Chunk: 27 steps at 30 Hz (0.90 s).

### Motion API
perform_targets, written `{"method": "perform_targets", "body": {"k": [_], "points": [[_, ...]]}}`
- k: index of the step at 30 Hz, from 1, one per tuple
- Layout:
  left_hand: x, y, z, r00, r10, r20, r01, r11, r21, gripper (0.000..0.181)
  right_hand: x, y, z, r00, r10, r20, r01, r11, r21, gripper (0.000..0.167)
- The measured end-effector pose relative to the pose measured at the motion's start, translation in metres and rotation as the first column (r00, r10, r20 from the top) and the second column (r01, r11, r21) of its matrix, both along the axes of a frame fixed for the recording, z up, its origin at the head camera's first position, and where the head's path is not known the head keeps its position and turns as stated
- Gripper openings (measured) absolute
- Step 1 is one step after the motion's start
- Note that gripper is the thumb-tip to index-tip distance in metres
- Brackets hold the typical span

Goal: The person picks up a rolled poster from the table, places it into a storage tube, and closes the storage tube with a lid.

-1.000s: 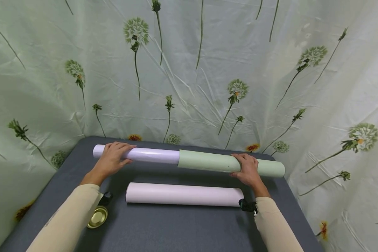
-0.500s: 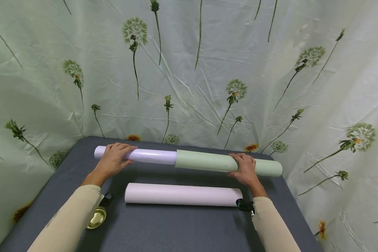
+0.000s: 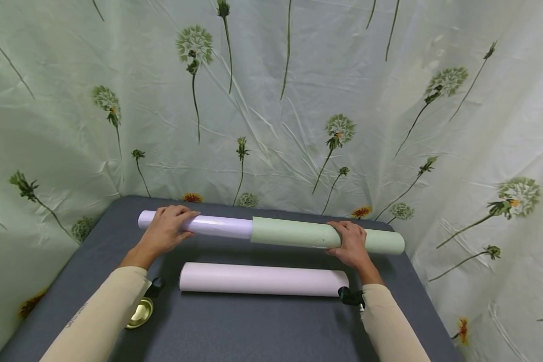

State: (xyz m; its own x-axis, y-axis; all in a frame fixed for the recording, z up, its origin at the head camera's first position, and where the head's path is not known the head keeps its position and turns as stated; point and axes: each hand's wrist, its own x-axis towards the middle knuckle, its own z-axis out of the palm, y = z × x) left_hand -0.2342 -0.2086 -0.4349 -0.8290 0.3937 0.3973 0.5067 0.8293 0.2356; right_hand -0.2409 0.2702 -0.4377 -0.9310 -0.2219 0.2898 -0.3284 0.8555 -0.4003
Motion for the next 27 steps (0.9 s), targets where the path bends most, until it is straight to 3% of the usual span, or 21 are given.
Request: {"method": "perform_targets", "body": {"k": [18,27], "points": [[0.004,0.009,0.001,1.000,-0.001,-0.032,0.002,1.000,0.027,0.049,-0.001,-0.005,0.000,1.000,0.022,-0.007,-0.022,1.000,0.015,0.073],[0.007,0.012,-0.003,0.999,-0.004,-0.048,0.005,0.999,0.035,0.049,-0.002,-0.006,0.000,1.000,0.024,-0.004,-0.023,1.000,0.008,0.073]]}}
